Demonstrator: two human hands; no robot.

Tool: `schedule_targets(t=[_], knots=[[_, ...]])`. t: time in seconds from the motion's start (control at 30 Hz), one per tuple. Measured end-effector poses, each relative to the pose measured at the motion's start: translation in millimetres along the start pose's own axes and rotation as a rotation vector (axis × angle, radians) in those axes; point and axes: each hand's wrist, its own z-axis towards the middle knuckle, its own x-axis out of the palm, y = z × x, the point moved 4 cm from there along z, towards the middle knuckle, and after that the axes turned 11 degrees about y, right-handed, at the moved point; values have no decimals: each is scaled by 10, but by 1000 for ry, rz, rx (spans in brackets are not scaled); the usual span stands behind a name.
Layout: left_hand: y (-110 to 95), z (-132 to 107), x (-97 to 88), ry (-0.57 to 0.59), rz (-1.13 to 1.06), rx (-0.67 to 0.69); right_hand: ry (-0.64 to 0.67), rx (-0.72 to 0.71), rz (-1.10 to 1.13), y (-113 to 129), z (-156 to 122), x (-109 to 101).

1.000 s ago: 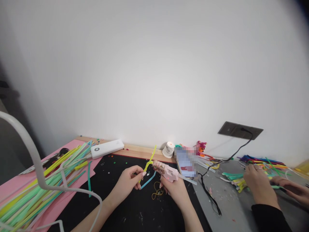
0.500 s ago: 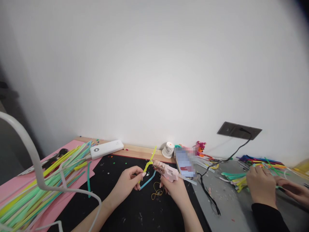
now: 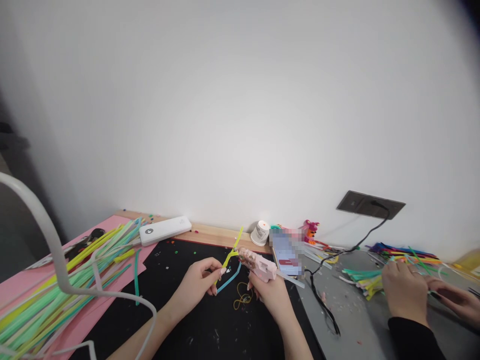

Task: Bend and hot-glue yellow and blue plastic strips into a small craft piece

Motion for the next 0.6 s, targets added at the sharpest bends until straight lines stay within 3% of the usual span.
schedule_targets(t=[0.3, 0.6], knots=[[-6, -3, 6, 4, 5, 12, -13, -3, -33, -3, 1, -4], [27, -2, 8, 20, 13, 5, -109, 20, -141, 51, -7, -94]])
